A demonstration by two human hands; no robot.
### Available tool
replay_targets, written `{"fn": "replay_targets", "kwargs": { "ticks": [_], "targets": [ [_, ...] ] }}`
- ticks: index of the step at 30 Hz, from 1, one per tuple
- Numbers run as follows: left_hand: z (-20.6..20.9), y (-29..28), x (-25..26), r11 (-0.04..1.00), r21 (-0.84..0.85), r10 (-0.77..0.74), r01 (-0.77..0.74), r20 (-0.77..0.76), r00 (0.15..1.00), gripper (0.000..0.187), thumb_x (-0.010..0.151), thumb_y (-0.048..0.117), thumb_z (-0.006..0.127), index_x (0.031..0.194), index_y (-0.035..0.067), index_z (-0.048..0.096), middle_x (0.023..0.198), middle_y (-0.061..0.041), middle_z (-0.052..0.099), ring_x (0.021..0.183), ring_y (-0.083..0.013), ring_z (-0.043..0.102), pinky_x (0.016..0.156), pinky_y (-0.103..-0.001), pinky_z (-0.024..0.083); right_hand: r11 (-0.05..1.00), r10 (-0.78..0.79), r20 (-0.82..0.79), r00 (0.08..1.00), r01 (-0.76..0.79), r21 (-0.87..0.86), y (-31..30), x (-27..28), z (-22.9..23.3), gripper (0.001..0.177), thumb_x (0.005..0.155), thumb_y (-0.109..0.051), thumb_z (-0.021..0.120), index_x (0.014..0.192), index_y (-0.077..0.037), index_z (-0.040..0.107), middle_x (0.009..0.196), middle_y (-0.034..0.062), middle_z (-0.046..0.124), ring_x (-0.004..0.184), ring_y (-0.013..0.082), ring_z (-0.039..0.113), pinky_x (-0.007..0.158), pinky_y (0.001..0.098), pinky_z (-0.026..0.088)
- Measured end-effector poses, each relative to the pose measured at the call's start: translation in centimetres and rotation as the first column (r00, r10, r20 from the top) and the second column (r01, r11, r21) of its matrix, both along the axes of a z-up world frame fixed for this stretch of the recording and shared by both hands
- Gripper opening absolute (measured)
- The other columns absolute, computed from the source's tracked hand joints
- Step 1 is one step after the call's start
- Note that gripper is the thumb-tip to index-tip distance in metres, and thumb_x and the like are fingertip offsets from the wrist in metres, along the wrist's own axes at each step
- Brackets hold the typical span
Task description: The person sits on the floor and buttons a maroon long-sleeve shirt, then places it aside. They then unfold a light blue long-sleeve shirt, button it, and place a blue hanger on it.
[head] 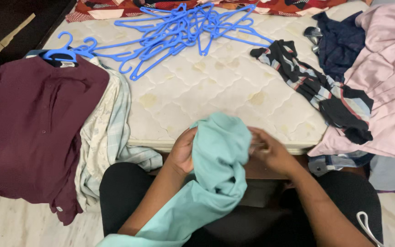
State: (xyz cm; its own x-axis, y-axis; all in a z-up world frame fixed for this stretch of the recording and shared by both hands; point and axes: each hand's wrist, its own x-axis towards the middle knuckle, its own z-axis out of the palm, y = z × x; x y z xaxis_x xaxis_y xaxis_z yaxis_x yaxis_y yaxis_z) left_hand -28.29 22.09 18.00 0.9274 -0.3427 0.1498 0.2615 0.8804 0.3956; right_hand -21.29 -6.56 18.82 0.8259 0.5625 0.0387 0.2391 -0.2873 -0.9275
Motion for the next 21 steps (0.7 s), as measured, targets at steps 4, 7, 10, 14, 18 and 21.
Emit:
{"fn": "replay_targets", "kwargs": {
  "ticks": [4, 7, 10, 14, 18, 21],
  "targets": [
    [-0.6, -1.0, 0.4, 0.998, -0.049, -0.036, 0.032, -0.078, 0.996, 0.045, 0.107, 0.030, 0.054, 0.138, -0.003, 0.058, 0.131, -0.017, 0.068, 0.120, -0.0289, 0.066, 0.106, -0.045, 0.053, 0.988, 0.124, -0.300, 0.946, -0.145, -0.050, 1.6, -2.0, -6.0, 0.078, 0.079, -0.015, 0.082, 0.148, -0.006, 0.045, 0.146, 0.0090, 0.060, 0.133, 0.0222, 0.056, 0.111, 0.0379, 0.044],
    [-1.6, -0.6, 1.8, 0.999, 0.041, 0.027, -0.018, -0.219, 0.975, 0.048, 0.102, 0.034, 0.055, 0.134, -0.001, 0.060, 0.127, -0.017, 0.069, 0.116, -0.0303, 0.067, 0.102, -0.046, 0.054, 0.977, 0.146, -0.280, 0.949, -0.182, -0.108, 3.4, -2.6, -7.8, 0.076, 0.080, -0.027, 0.082, 0.146, -0.005, 0.050, 0.142, 0.0111, 0.065, 0.132, 0.0235, 0.060, 0.110, 0.0393, 0.047],
    [-3.9, 0.9, 3.2, 0.913, 0.377, 0.269, -0.152, -0.278, 0.922, 0.045, 0.098, 0.034, 0.054, 0.129, 0.003, 0.062, 0.122, -0.015, 0.072, 0.109, -0.0285, 0.069, 0.096, -0.045, 0.056, 0.958, -0.102, -0.222, 0.970, 0.036, -0.284, 3.4, -0.7, -6.9, 0.083, 0.091, -0.046, 0.076, 0.147, 0.003, 0.040, 0.139, 0.0171, 0.064, 0.130, 0.0243, 0.060, 0.111, 0.0392, 0.047],
    [-8.4, 3.2, 4.6, 0.110, 0.977, 0.564, -0.183, 0.090, 0.821, 0.034, 0.106, 0.032, 0.061, 0.109, -0.002, 0.063, 0.107, -0.032, 0.068, 0.089, -0.0382, 0.066, 0.077, -0.045, 0.055, 0.866, -0.387, -0.507, 0.770, 0.493, 0.087, 0.2, 3.9, -2.7, 0.064, 0.093, -0.048, 0.062, 0.135, 0.000, 0.057, 0.129, 0.0188, 0.067, 0.118, 0.0327, 0.063, 0.100, 0.0498, 0.052],
    [-9.0, 2.2, 3.2, -0.559, 0.759, -0.015, -0.334, 0.393, 0.919, 0.036, 0.098, 0.039, 0.061, 0.100, 0.004, 0.061, 0.100, -0.020, 0.069, 0.090, -0.0339, 0.066, 0.082, -0.042, 0.052, 0.437, -0.180, -0.657, 0.732, 0.658, 0.613, -5.5, 5.9, 0.1, 0.052, 0.102, -0.046, 0.053, 0.133, -0.006, 0.062, 0.133, 0.0137, 0.068, 0.125, 0.0331, 0.064, 0.110, 0.0499, 0.050],
    [-5.3, -0.4, 1.8, -0.350, 0.830, -0.362, -0.434, 0.307, 0.880, 0.054, 0.094, 0.052, 0.058, 0.116, 0.003, 0.055, 0.115, -0.022, 0.064, 0.101, -0.0368, 0.065, 0.090, -0.047, 0.051, 0.226, -0.069, -0.646, 0.760, 0.643, 0.732, -8.4, 6.1, 0.6, 0.056, 0.104, -0.048, 0.044, 0.134, -0.005, 0.062, 0.134, 0.0157, 0.069, 0.125, 0.0359, 0.066, 0.112, 0.0542, 0.049]
  ]
}}
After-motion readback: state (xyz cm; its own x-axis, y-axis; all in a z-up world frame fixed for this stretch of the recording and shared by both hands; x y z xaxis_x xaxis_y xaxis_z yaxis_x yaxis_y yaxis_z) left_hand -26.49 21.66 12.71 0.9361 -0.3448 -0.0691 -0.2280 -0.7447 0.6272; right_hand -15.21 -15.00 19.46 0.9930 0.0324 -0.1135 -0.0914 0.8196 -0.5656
